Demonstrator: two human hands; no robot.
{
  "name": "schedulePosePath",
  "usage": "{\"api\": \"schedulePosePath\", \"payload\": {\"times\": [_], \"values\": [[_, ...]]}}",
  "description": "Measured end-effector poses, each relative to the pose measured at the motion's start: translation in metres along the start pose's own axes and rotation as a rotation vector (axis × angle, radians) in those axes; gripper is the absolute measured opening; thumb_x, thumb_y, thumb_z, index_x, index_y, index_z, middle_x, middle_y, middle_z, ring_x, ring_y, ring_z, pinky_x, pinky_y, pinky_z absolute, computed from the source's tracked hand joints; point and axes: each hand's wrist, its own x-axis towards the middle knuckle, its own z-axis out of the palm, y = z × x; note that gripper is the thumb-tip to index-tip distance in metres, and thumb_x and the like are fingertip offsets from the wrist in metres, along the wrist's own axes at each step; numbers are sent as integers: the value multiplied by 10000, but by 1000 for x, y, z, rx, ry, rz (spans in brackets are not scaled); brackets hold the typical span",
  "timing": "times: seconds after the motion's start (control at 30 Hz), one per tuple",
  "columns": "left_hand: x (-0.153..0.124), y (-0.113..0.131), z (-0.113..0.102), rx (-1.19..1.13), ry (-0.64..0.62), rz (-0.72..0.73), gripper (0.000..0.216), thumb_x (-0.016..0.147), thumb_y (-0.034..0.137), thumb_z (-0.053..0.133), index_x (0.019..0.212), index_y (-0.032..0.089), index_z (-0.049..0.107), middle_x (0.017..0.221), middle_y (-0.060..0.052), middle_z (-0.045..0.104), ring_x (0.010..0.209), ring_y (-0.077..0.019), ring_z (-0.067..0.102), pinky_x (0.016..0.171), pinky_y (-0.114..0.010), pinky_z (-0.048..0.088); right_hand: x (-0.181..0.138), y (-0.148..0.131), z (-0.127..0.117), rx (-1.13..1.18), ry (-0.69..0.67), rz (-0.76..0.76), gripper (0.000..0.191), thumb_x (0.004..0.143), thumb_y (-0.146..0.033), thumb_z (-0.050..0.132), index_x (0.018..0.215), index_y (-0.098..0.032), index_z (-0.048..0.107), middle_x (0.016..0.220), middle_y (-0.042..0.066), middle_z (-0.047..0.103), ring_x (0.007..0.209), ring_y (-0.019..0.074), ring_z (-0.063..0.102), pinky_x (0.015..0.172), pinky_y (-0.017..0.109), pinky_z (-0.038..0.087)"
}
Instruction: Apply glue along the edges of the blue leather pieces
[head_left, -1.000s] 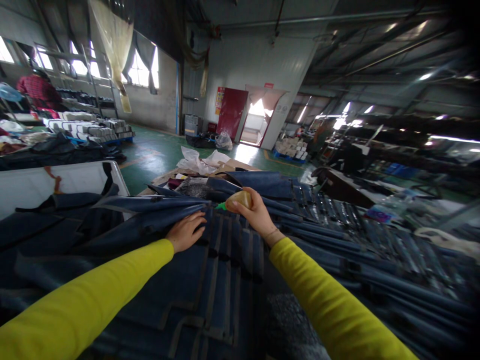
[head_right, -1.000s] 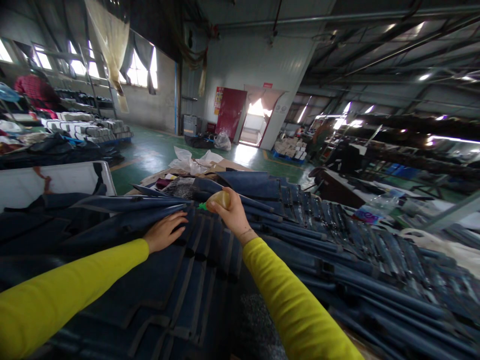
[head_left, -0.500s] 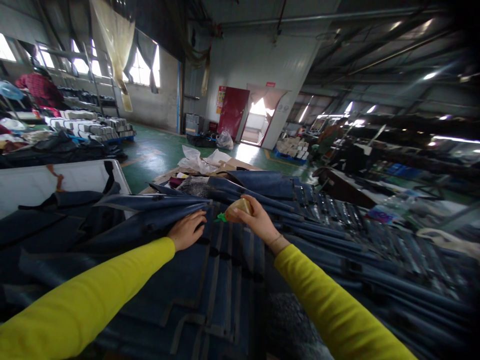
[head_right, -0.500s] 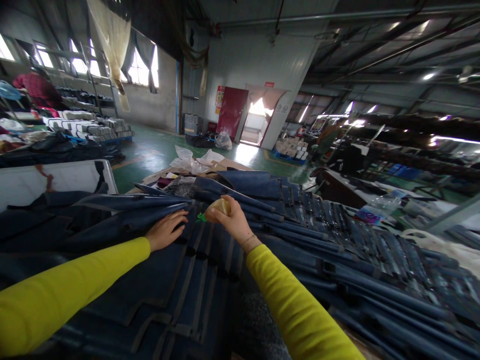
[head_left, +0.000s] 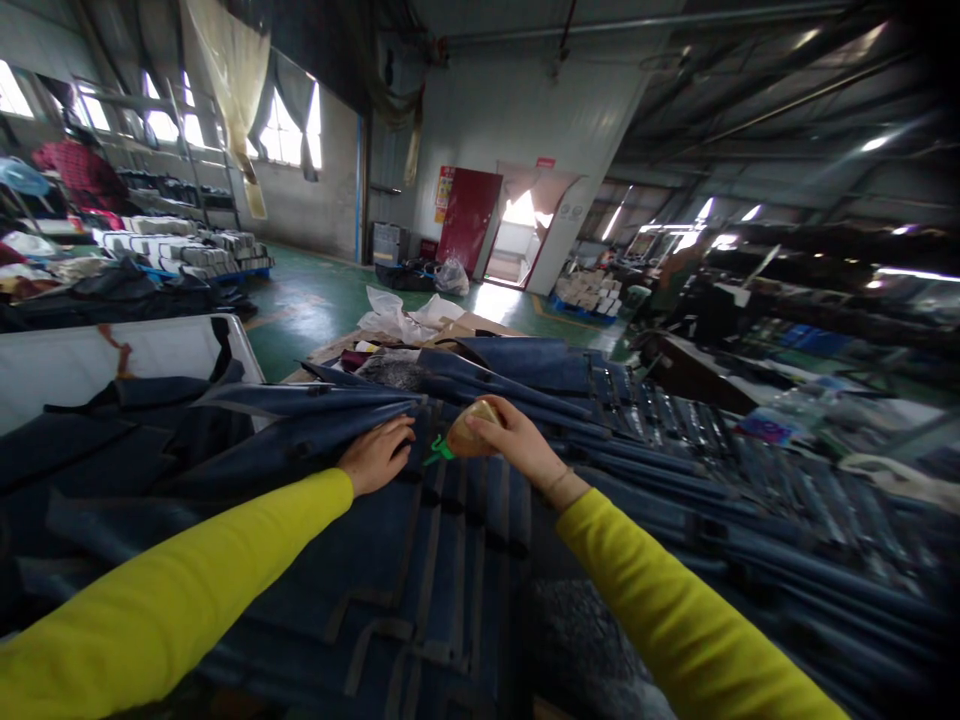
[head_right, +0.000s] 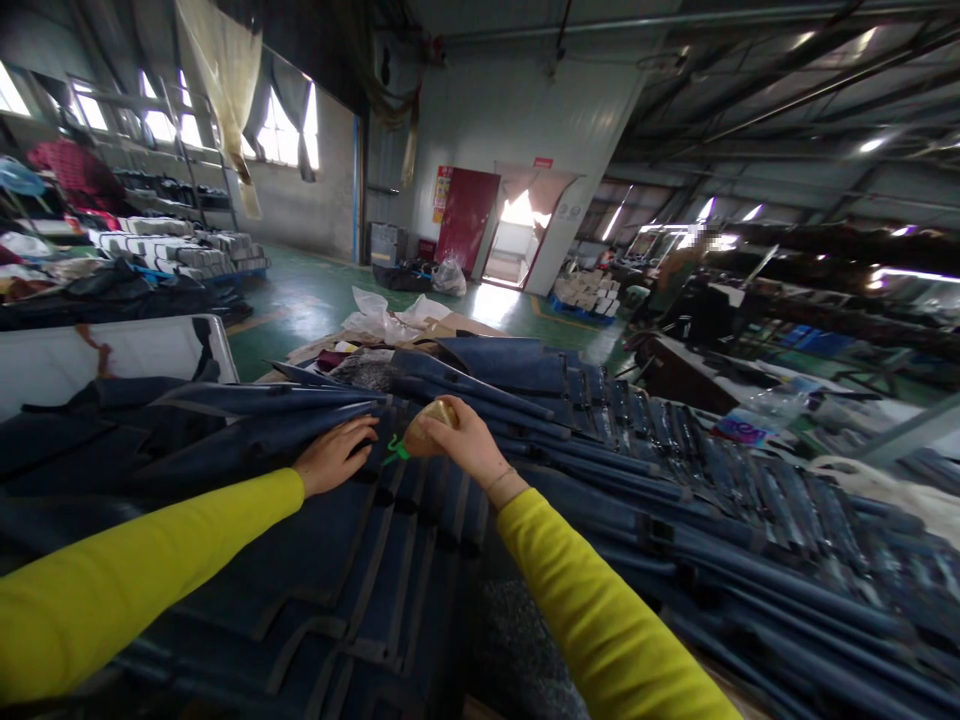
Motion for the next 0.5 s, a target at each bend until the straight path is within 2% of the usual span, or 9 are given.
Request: {"api": "schedulePosePath", "payload": {"times": [0.3, 0.5], "values": [[0, -2, 1, -18, 10, 1, 210, 848, 251, 382, 989, 216, 533, 1301, -37, 476, 1237, -179, 389, 1054, -358, 331, -8, -3, 0, 25, -39, -26, 430, 719, -394, 609, 1096, -198, 543, 989, 39, 628, 902, 198, 591, 784, 333, 483], [-1, -2, 1, -9, 21, 3, 218, 851, 254, 377, 996, 213, 535, 1297, -39, 479, 1237, -174, 390, 1058, -348, 325, -16, -11, -1, -106, -33, -186, 463, 732, -415, 606, 1133, -200, 522, 1032, 48, 588, 956, 202, 557, 872, 353, 439]]}}
